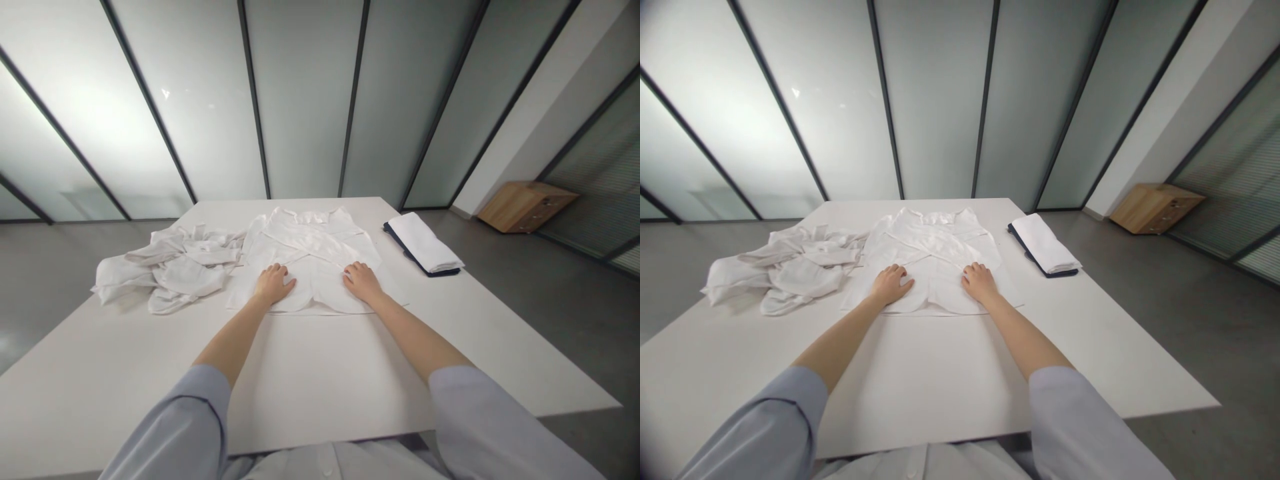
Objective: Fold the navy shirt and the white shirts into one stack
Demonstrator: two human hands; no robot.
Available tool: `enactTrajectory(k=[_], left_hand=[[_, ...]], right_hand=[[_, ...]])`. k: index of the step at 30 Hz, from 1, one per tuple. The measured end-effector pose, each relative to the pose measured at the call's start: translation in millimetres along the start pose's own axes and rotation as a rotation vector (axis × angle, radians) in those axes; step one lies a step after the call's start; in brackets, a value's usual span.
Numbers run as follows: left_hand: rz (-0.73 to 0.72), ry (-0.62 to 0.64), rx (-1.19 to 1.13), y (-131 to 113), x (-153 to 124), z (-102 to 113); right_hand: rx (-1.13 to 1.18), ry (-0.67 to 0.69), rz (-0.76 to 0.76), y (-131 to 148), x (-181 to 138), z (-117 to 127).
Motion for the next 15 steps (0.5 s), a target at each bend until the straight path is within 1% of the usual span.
enactTrajectory(k=[3, 6, 9, 11, 15], left_hand=[[0.003, -0.015, 0.003, -0.5, -8.0, 2.2], [0.017, -0.018, -0.029, 0.4, -11.0, 3.3], [0.013, -0.01, -0.075, 0.9, -11.5, 3.1], [0.009, -0.013, -0.089, 1.5, -11.9, 3.3], [0.002, -0.03, -0.107, 3.0, -12.9, 3.4]], right_hand=[[0.051, -0.023, -0.037, -1.9, -9.8, 1.1], [0.122, 0.014, -0.062, -6.3, -10.5, -2.0], [0.175, 0.047, -0.028, -8.7, -7.6, -4.0], [0.2, 0.044, -0.006, -10.2, -6.3, -3.7], [0.219, 0.033, -0.013, -13.0, -4.7, -5.2]])
Point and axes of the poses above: each hand's wrist, its own x-axis towards the middle knuckle, its own z-axis out of the back of the hand, y = z × x, the point moved 9 cm from there along x, towards the middle knuckle, and after that the axes turned 14 degrees about -z, right-handed, at the moved point
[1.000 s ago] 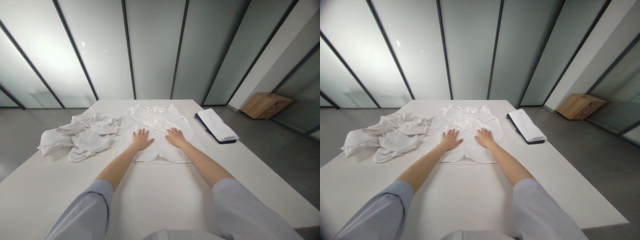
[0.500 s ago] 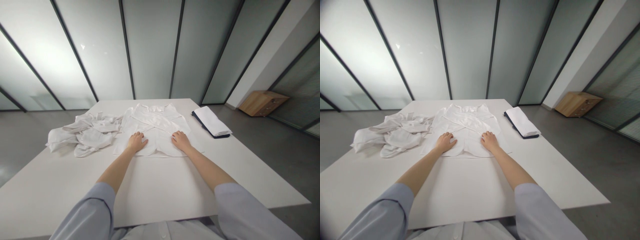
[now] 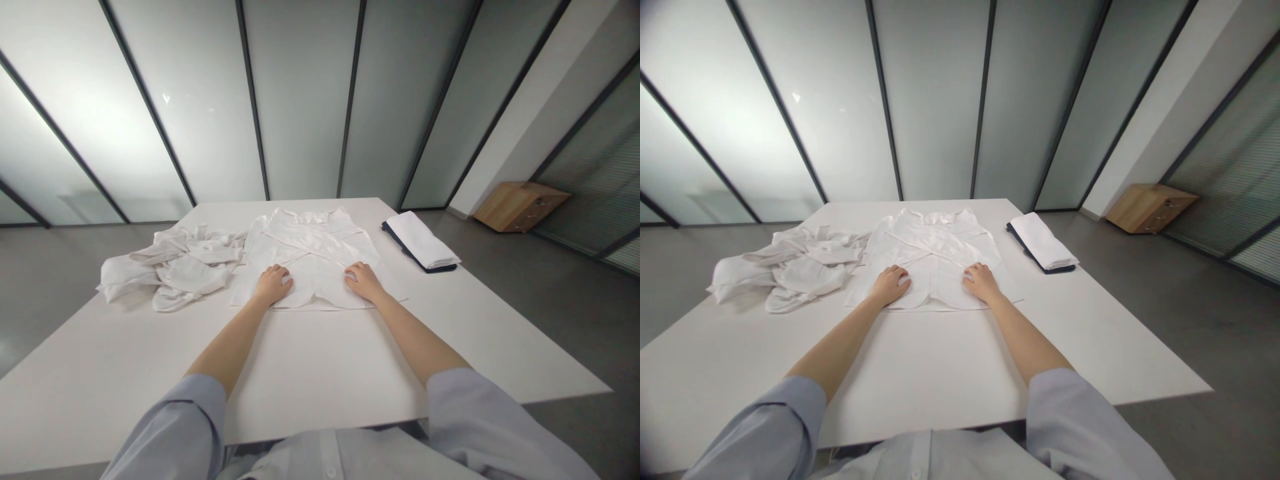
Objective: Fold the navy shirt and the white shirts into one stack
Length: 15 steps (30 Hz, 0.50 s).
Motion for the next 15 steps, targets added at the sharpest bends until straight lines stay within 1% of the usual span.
enactTrajectory(k=[5, 9, 12, 15], left_hand=[[-0.05, -0.026, -0.039, -4.3, 0.1, 2.1], [-0.167, -0.027, -0.107, -22.6, -0.1, 4.5], [-0.264, 0.002, -0.127, -43.0, -1.8, 4.2], [-0.344, 0.025, -0.142, -63.4, -4.4, 2.6]], right_hand=[[-0.006, -0.012, 0.016, 1.0, -0.6, -0.6], [0.013, -0.047, 0.052, 9.7, -5.0, 6.3], [0.066, -0.054, 0.155, 27.8, -12.9, 10.5], [0.128, -0.019, 0.282, 48.1, -23.1, 8.5]])
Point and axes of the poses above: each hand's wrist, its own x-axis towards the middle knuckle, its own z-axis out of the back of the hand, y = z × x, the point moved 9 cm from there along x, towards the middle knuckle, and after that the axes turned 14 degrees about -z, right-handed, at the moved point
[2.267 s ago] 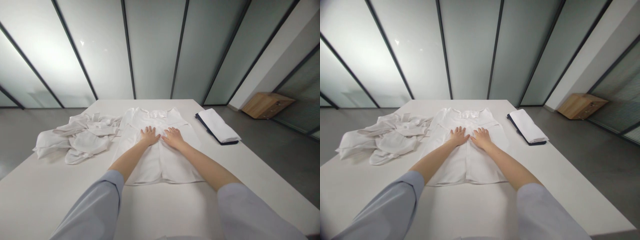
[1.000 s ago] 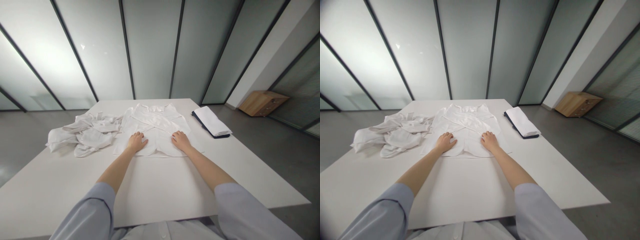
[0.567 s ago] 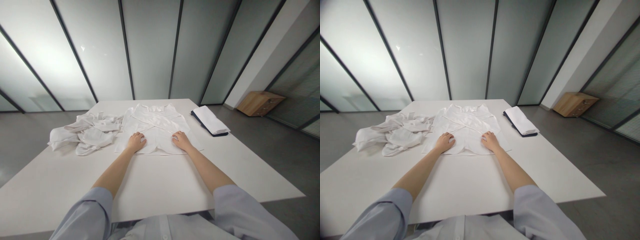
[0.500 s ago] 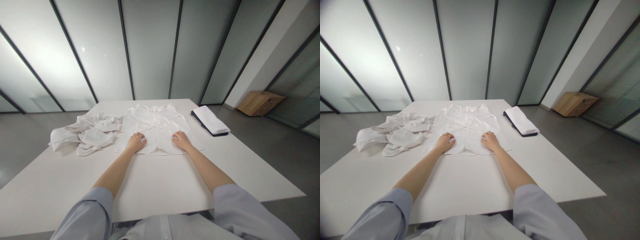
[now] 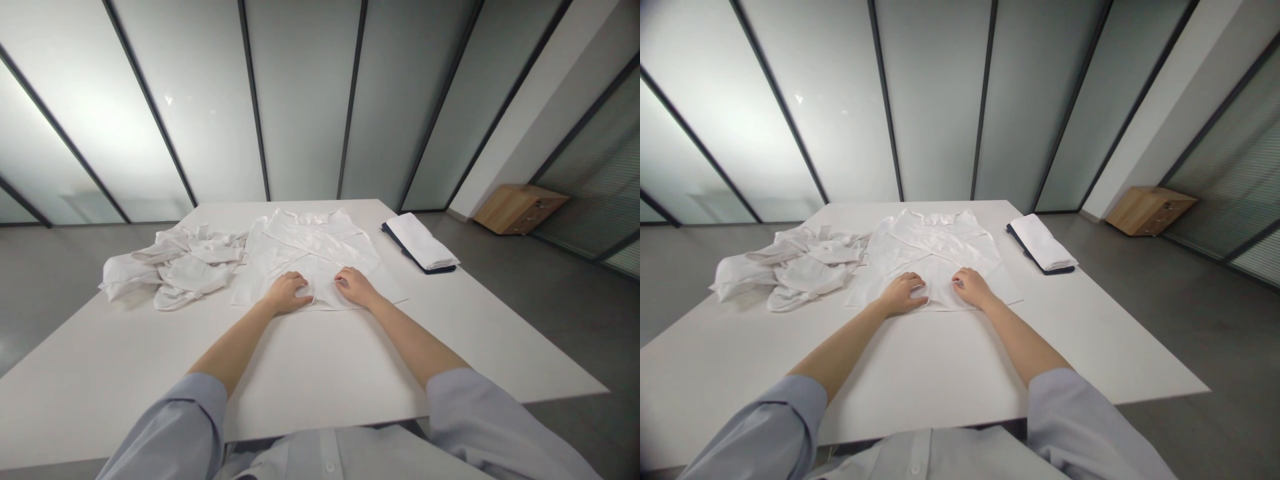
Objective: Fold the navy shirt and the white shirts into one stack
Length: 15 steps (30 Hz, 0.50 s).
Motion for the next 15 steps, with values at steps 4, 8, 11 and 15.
enactTrajectory(k=[4, 8, 11, 15], left_hand=[[-0.096, 0.014, -0.051, -21.4, 3.9, -5.5], [-0.106, 0.006, -0.107, -27.3, 4.8, -6.4], [-0.108, 0.007, -0.149, -27.2, 5.4, -7.2], [-0.089, 0.027, -0.223, -21.9, 5.5, -12.1]], right_hand=[[0.06, 0.059, 0.111, 19.8, -6.7, -8.4], [0.108, 0.092, 0.176, 35.4, -14.3, -7.0], [0.126, 0.098, 0.217, 48.0, -20.4, -1.5], [0.102, 0.14, 0.263, 59.9, -27.2, -2.9]])
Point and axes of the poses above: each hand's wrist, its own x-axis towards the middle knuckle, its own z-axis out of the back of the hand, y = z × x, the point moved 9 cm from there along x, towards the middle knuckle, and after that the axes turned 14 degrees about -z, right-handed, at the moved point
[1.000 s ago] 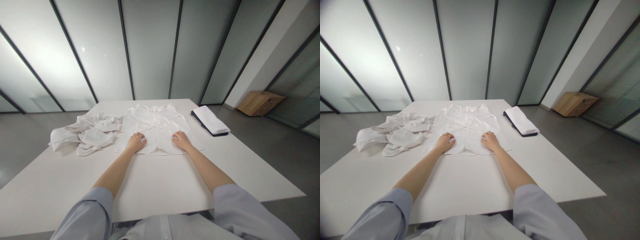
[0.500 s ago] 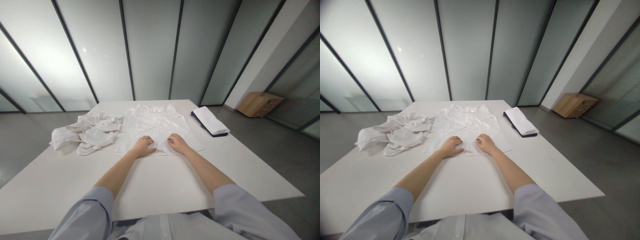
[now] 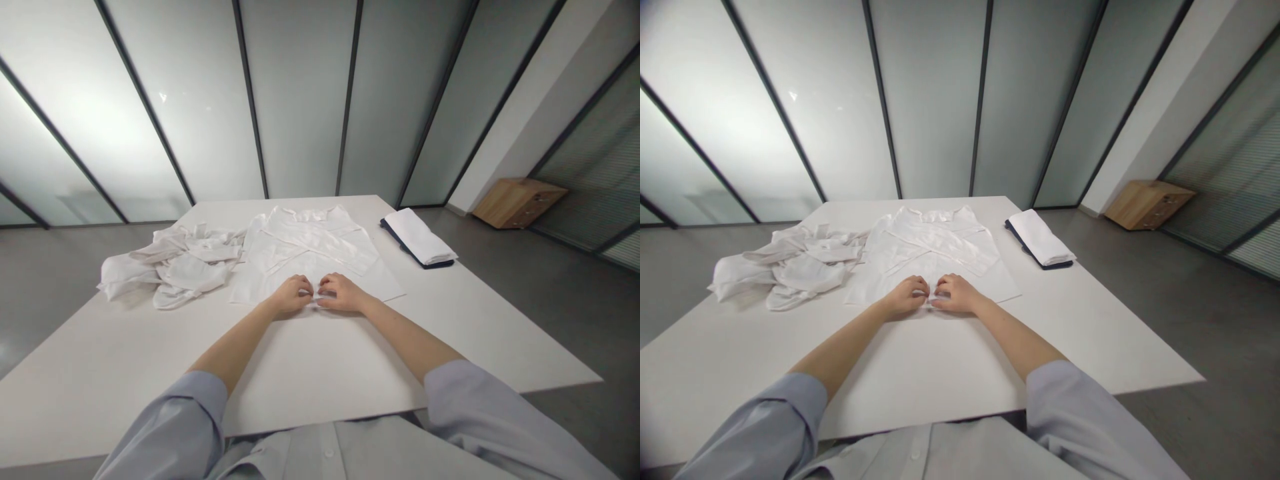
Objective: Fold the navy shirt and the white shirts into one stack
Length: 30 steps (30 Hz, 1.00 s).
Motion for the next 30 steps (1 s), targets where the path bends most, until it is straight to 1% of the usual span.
enactTrajectory(k=[5, 12, 19, 25, 28, 30], left_hand=[[-0.024, -0.036, 0.094, 0.5, -3.7, 5.5], [-0.042, 0.004, 0.145, -4.3, -0.6, 0.3], [-0.017, 0.074, 0.244, -3.5, 5.6, -6.4], [0.006, 0.186, 0.3, -4.3, 3.6, -4.7], [0.046, 0.259, 0.327, 3.5, -4.8, -0.2], [0.091, 0.294, 0.348, 14.3, -16.9, 6.5]], right_hand=[[-0.004, -0.014, 0.01, 1.4, -0.7, -1.6], [0.003, 0.018, -0.01, 3.3, -0.4, 0.4], [-0.08, 0.047, -0.04, -2.0, 2.8, -4.7], [-0.217, 0.117, -0.127, -23.8, 3.3, -3.1], [-0.311, 0.162, -0.21, -45.4, -2.8, 2.4], [-0.364, 0.176, -0.262, -63.9, -11.5, 7.7]])
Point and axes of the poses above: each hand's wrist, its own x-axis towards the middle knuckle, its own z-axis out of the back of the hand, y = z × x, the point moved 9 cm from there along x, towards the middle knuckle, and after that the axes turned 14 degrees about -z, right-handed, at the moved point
